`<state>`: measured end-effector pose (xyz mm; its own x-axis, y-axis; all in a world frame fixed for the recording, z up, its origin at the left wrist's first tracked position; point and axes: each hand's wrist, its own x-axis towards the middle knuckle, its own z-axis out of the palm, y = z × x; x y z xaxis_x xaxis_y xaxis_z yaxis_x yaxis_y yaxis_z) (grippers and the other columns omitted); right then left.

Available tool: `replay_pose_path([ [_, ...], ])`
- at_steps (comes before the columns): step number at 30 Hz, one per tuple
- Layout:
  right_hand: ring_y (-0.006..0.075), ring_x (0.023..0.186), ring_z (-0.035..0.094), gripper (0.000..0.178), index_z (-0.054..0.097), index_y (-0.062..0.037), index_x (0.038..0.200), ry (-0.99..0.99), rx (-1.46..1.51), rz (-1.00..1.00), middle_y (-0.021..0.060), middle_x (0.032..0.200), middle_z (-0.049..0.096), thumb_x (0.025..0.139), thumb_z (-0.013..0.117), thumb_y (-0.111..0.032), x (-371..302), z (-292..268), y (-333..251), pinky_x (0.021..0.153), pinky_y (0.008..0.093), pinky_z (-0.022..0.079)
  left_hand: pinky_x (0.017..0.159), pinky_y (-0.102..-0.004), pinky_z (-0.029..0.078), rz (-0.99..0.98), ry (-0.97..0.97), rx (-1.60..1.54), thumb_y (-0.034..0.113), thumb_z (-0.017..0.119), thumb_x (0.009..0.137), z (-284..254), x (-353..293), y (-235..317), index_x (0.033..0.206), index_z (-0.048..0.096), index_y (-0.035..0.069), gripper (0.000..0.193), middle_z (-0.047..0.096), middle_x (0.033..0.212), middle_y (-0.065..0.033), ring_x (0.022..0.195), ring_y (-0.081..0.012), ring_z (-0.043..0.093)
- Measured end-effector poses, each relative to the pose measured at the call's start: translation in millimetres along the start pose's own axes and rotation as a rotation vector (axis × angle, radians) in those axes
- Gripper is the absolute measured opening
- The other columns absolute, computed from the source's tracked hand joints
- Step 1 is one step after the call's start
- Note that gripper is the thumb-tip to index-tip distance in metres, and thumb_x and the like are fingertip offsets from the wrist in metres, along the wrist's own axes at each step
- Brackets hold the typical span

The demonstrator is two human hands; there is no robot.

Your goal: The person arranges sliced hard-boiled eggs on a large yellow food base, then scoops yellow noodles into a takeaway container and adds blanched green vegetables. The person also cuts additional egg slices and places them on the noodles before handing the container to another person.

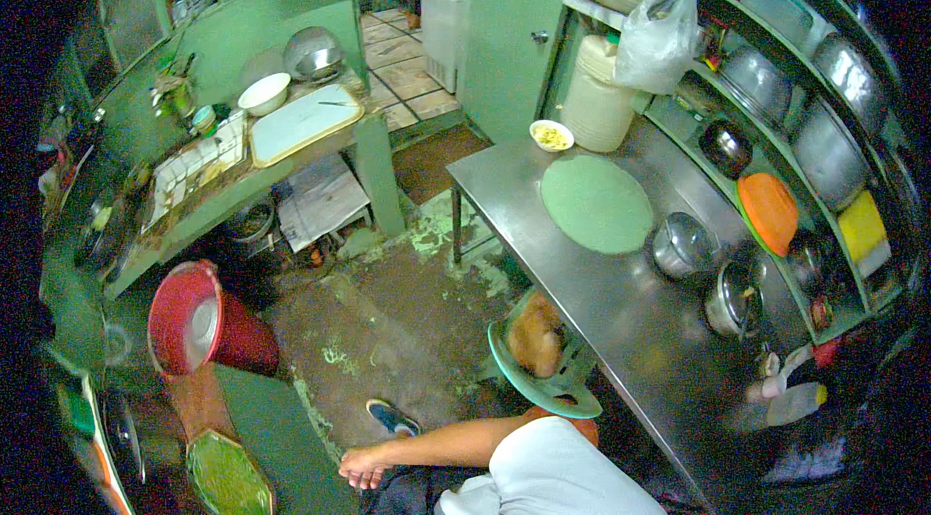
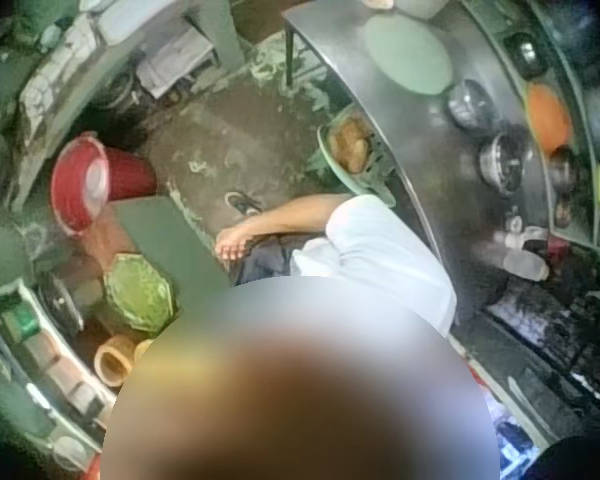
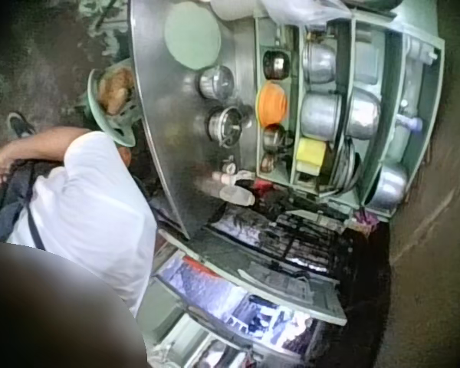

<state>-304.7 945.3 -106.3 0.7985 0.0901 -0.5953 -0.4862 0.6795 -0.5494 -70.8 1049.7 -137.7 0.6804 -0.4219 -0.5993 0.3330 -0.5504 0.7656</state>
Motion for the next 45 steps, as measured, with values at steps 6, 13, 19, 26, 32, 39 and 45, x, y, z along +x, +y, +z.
replay_pose_path([
  [6, 0.0159, 0.061, 0.060, 0.029, 0.051, -0.0123, 0.108, 0.157, 0.135, -0.272, 0.0054, 0.087, 0.061, 0.089, 0.059, -0.033, -23, -109, -88, 0.047, 0.0325, 0.053, 0.062, -0.0410, 0.051, -0.371, -0.240, 0.159, 0.044, 0.048, 0.094, 63, 57, -28, 0.111, 0.061, 0.010, 0.041, 0.061, 0.092, -0.0091, 0.074, -0.0270, 0.059],
  [13, 0.0151, 0.068, 0.063, 0.034, 0.053, -0.0132, 0.117, 0.723, 0.398, -0.480, 0.0044, 0.091, 0.064, 0.092, 0.059, -0.035, -124, -259, -164, 0.056, 0.0341, 0.056, 0.060, -0.0412, 0.051, -0.529, -0.452, 0.406, 0.047, 0.048, 0.093, 124, 131, 23, 0.112, 0.062, 0.011, 0.043, 0.062, 0.092, -0.0091, 0.073, -0.0273, 0.060],
  [19, 0.0190, 0.076, 0.065, 0.031, 0.057, -0.0089, 0.112, 1.018, 0.852, -0.656, 0.0068, 0.097, 0.067, 0.091, 0.060, -0.031, -231, -373, -130, 0.068, 0.0369, 0.057, 0.061, -0.0381, 0.051, -0.349, -0.426, 0.416, 0.040, 0.051, 0.091, 219, 213, 127, 0.112, 0.061, 0.010, 0.038, 0.061, 0.099, -0.0091, 0.081, -0.0251, 0.060],
  [26, 0.0199, 0.069, 0.064, 0.022, 0.062, -0.0016, 0.097, 1.341, 1.074, -0.941, 0.0076, 0.081, 0.064, 0.092, 0.056, -0.023, -384, -558, -100, 0.061, 0.0339, 0.057, 0.057, -0.0348, 0.049, -0.305, -0.457, 0.437, 0.038, 0.056, 0.088, 330, 270, 204, 0.114, 0.060, 0.013, 0.037, 0.064, 0.098, -0.0070, 0.086, -0.0206, 0.061],
  [32, 0.0265, 0.076, 0.066, 0.039, 0.046, -0.0006, 0.125, 1.757, 1.294, -1.027, 0.0166, 0.102, 0.061, 0.092, 0.055, -0.020, -471, -667, -123, 0.063, 0.0373, 0.059, 0.066, -0.0430, 0.054, -0.350, -0.617, 0.373, 0.045, 0.057, 0.089, 391, 242, 234, 0.093, 0.068, 0.010, 0.036, 0.063, 0.080, -0.0061, 0.073, -0.0257, 0.062],
  [39, 0.0263, 0.077, 0.067, 0.040, 0.044, 0.0009, 0.126, 1.905, 1.344, -1.101, 0.0180, 0.104, 0.060, 0.089, 0.056, -0.008, -491, -737, -134, 0.064, 0.0383, 0.061, 0.077, -0.0392, 0.052, -0.028, -0.809, 0.569, 0.036, 0.053, 0.093, 595, 139, 326, 0.130, 0.053, 0.010, 0.045, 0.060, 0.125, -0.0102, 0.107, -0.0268, 0.061],
  [45, 0.0221, 0.071, 0.067, 0.036, 0.049, 0.0029, 0.122, 2.001, 1.143, -0.922, 0.0150, 0.095, 0.063, 0.088, 0.053, -0.005, -488, -679, -144, 0.059, 0.0331, 0.060, 0.102, -0.0438, 0.039, -0.030, -1.410, 0.400, 0.043, 0.053, 0.094, 812, 26, 338, 0.142, 0.037, 0.004, 0.064, 0.048, 0.140, -0.0128, 0.128, -0.0284, 0.045],
])
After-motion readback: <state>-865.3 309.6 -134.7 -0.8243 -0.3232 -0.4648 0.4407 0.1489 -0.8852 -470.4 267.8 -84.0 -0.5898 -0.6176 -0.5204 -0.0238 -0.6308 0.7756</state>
